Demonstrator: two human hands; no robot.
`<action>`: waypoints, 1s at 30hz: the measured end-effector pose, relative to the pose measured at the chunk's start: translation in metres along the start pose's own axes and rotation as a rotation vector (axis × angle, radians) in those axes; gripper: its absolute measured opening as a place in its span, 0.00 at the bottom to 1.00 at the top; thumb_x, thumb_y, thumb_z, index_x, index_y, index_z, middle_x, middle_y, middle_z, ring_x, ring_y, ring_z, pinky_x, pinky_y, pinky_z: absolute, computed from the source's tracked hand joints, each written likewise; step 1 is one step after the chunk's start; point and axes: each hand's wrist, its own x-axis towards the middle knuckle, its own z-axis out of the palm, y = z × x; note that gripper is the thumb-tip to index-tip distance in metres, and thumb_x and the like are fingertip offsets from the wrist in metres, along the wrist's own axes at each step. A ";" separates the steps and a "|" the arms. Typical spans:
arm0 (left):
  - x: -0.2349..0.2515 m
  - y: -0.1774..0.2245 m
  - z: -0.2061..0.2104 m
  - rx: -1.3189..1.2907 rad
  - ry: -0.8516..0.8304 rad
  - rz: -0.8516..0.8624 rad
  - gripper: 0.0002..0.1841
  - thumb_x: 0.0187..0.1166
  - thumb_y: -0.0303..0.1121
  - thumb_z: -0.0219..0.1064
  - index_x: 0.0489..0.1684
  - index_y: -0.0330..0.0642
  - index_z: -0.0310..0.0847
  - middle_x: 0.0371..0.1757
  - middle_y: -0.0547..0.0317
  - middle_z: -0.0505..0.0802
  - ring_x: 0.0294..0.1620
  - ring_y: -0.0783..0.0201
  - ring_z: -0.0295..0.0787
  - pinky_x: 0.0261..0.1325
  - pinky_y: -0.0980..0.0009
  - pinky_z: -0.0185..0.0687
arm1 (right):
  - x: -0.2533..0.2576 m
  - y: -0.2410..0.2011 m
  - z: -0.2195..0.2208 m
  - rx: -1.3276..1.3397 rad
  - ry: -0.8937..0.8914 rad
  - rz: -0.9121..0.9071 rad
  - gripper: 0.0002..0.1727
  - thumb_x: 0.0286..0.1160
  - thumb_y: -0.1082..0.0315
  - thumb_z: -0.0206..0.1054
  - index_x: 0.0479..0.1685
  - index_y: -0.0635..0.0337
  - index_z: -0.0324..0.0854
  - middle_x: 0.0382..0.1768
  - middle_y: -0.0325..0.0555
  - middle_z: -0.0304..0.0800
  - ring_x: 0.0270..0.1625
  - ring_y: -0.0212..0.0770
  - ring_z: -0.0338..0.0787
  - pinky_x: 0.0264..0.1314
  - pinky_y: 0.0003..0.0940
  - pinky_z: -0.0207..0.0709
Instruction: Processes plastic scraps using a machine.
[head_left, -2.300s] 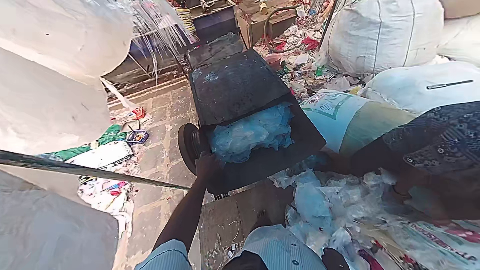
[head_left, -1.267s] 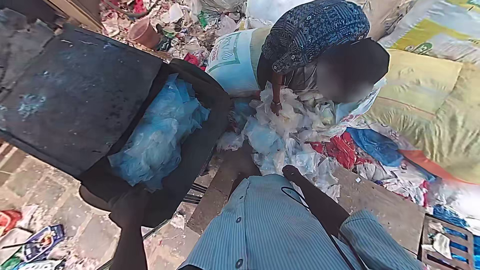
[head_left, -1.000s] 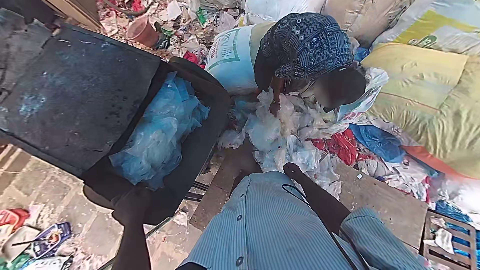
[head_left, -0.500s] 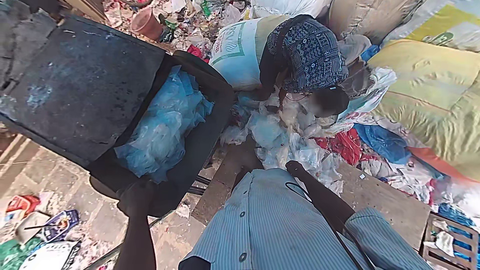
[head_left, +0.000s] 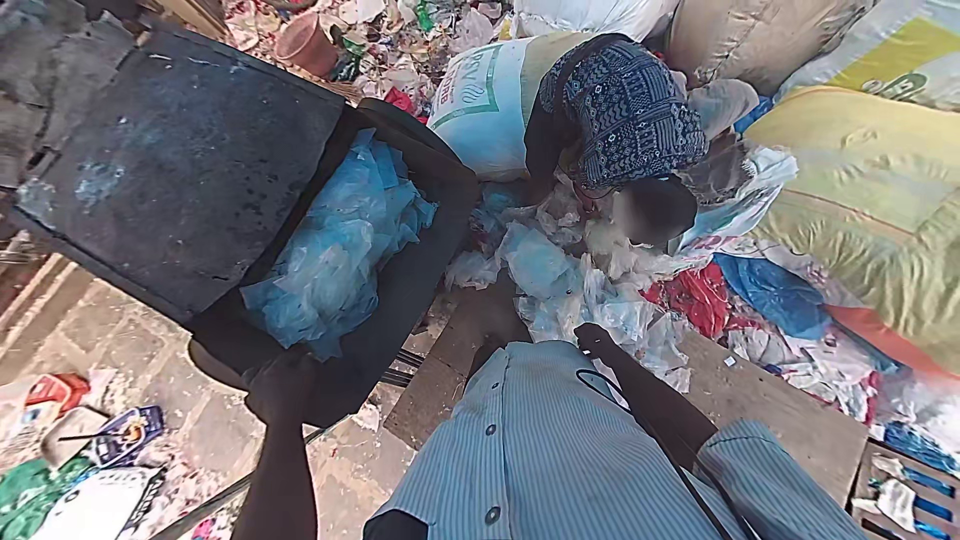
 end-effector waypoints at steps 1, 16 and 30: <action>0.000 0.001 -0.001 0.000 -0.005 -0.002 0.19 0.84 0.47 0.64 0.56 0.42 0.92 0.66 0.38 0.90 0.80 0.34 0.74 0.76 0.30 0.66 | -0.002 0.000 0.000 0.032 0.005 0.012 0.24 0.94 0.54 0.50 0.70 0.66 0.78 0.62 0.64 0.86 0.59 0.57 0.90 0.60 0.56 0.82; -0.004 -0.008 -0.002 -0.111 0.043 0.036 0.19 0.84 0.46 0.65 0.58 0.41 0.90 0.69 0.38 0.88 0.81 0.33 0.73 0.76 0.25 0.61 | -0.059 0.039 0.021 1.080 0.317 0.136 0.38 0.94 0.43 0.45 0.93 0.58 0.48 0.88 0.70 0.55 0.82 0.68 0.71 0.71 0.64 0.74; -0.058 0.008 -0.035 -0.672 0.376 0.275 0.44 0.75 0.54 0.70 0.90 0.37 0.61 0.89 0.35 0.67 0.91 0.36 0.57 0.88 0.35 0.49 | -0.150 0.010 -0.026 1.723 0.509 -0.400 0.52 0.78 0.20 0.27 0.97 0.42 0.31 0.94 0.62 0.42 0.88 0.68 0.63 0.73 0.75 0.73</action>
